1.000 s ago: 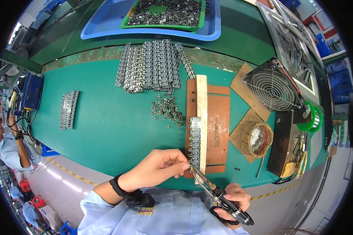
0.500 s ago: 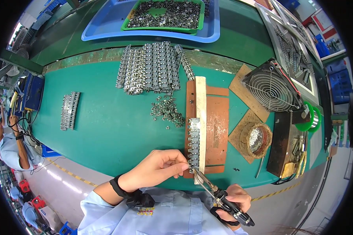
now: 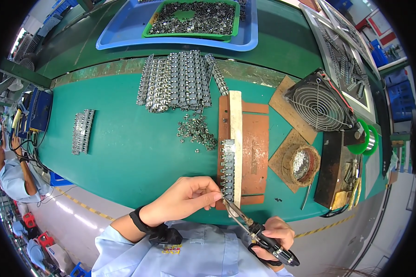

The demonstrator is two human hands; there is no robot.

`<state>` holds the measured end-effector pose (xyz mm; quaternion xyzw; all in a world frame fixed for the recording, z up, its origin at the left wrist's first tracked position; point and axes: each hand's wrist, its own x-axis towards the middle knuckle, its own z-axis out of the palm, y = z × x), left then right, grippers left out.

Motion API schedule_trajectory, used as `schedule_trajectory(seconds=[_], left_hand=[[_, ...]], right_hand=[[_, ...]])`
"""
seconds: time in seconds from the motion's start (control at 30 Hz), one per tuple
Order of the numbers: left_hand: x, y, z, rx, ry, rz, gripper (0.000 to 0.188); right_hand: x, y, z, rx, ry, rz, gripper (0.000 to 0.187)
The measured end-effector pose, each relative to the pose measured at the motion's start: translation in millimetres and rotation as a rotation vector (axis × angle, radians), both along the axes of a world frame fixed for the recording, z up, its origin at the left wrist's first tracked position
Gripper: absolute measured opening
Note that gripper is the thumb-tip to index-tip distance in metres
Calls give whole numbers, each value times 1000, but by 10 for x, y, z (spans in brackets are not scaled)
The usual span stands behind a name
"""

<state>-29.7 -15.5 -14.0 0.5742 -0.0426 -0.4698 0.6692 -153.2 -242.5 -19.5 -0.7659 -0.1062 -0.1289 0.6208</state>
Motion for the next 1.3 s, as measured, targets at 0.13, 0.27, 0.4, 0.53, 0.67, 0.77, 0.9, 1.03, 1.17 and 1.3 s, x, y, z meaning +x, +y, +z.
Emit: schedule_trajectory(seconds=[0.13,0.27,0.4,0.53,0.67,0.77,0.9,1.03,1.17,1.3], left_hand=[[-1,2,-4,4,2,4,11],[-17,-6,-12,-5,-14,13,13],[-13,-9,-1,-1,-35,19,14],[-22,-15,19,14,-33,19,12],[2,-4,56,12,-60,29,15],[81,63,99,14,-60,26,15],[289,124,165,510,-642,121,15],[379,30,125,731,-953,83,16],[371,-7,86,801,-1102,69,15],[278,28,150,693,-1102,82,12]], right_hand=[[-8,2,-22,20,-7,-21,43],[-108,-13,-93,80,-23,-108,47],[-131,-17,-181,165,-22,-235,50],[-25,33,-218,255,60,-302,49],[25,39,-266,290,100,-341,48],[28,26,-330,259,111,-358,47],[53,3,-366,181,77,-352,53],[49,1,-353,169,59,-345,51],[53,19,-286,248,87,-345,43],[64,-6,-287,202,77,-323,42]])
